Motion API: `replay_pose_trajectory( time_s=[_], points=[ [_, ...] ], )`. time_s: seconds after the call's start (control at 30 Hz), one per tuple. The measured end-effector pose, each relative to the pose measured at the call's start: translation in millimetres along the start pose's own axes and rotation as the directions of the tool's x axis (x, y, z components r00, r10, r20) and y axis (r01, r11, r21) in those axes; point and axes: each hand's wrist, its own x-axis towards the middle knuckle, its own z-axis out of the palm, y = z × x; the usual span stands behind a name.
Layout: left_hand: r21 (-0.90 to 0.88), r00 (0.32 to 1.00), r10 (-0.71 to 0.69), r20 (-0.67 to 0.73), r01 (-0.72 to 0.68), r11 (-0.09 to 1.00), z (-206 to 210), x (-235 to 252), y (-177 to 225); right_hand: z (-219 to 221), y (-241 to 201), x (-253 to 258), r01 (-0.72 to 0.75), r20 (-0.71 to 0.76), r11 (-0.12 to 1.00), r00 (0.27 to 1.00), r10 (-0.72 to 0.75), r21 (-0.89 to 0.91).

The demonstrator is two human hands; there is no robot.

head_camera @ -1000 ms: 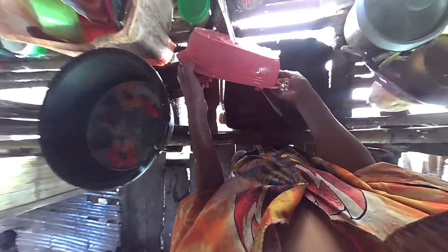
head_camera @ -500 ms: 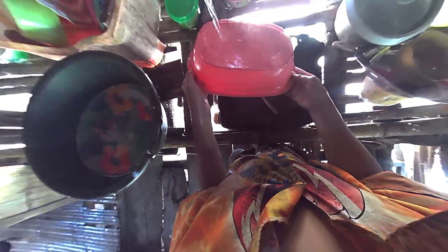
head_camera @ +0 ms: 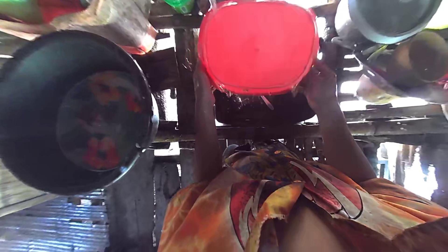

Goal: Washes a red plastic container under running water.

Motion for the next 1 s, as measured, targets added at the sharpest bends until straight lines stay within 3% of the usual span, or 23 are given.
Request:
replay_pose_trajectory(
  time_s=[0.03,0.1,0.23,0.4,0.53,0.63,0.77,1.0],
  points=[
    [-0.217,0.998,0.031,0.059,-0.017,0.976,3.8,26.4,-34.9,0.3,-3.4,0.9,0.019,-0.020,0.999,1.000,-0.020,-0.046],
    [-0.469,0.971,-0.112,0.214,0.202,0.860,11.9,64.3,-53.2,1.0,-7.5,1.1,0.073,-0.039,0.989,0.996,-0.078,-0.125],
    [-0.696,0.957,-0.085,0.277,0.261,0.669,24.1,78.1,-47.7,2.3,-6.2,2.2,0.212,-0.052,0.957,0.973,-0.227,-0.196],
    [-0.746,0.982,-0.010,0.190,0.151,0.648,35.8,78.5,-47.8,-8.6,3.9,11.3,0.338,-0.035,0.899,0.932,-0.361,-0.279],
    [-0.741,0.989,0.139,-0.058,-0.136,0.658,44.4,75.8,-64.9,-7.7,-0.7,10.6,0.188,0.029,0.907,0.981,-0.192,-0.378],
    [-0.722,0.939,0.272,-0.212,-0.338,0.604,46.3,82.0,-77.2,-7.8,0.1,8.6,0.135,0.197,0.948,0.977,-0.079,-0.289],
    [-0.674,0.964,0.134,-0.229,-0.257,0.693,38.4,82.3,-67.7,-4.1,6.0,8.1,0.026,0.223,0.990,0.975,0.006,-0.140],
    [-0.468,0.967,0.049,-0.250,-0.165,0.868,21.7,79.9,-49.0,7.9,0.7,7.1,-0.098,0.135,0.974,0.983,0.127,-0.206]
  ],
)
